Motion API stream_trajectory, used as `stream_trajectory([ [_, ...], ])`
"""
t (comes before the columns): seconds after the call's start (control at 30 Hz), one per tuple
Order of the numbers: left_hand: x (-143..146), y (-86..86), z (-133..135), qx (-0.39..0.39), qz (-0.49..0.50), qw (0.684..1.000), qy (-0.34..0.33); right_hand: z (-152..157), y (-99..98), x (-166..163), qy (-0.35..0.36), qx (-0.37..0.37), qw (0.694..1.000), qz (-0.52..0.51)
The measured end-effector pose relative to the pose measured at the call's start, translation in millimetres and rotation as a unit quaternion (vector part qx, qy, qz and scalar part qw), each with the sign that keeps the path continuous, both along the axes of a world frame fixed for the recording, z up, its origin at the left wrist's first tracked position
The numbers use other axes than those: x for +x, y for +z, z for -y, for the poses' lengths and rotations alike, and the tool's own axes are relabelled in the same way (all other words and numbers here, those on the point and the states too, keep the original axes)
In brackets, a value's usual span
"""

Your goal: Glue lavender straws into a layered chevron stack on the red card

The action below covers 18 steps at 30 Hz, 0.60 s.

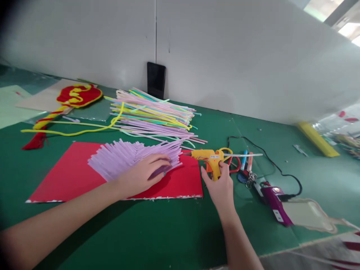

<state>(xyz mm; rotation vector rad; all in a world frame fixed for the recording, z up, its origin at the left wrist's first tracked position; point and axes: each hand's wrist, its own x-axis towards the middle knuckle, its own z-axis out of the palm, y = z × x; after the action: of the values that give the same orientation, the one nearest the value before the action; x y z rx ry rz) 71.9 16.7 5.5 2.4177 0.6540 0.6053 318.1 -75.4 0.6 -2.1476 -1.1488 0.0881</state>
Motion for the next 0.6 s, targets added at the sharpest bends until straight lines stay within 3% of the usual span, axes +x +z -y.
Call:
stream_trajectory([
  [0.23,0,2.3,-2,-0.054,-0.007,0.998,0.000,5,-4.1,-2,0.021,-0.052,0.998,0.005],
  [0.6,0,-7.6,-6,-0.016,-0.005,1.000,0.000,9,-5.6,5,0.027,-0.053,0.997,0.052],
])
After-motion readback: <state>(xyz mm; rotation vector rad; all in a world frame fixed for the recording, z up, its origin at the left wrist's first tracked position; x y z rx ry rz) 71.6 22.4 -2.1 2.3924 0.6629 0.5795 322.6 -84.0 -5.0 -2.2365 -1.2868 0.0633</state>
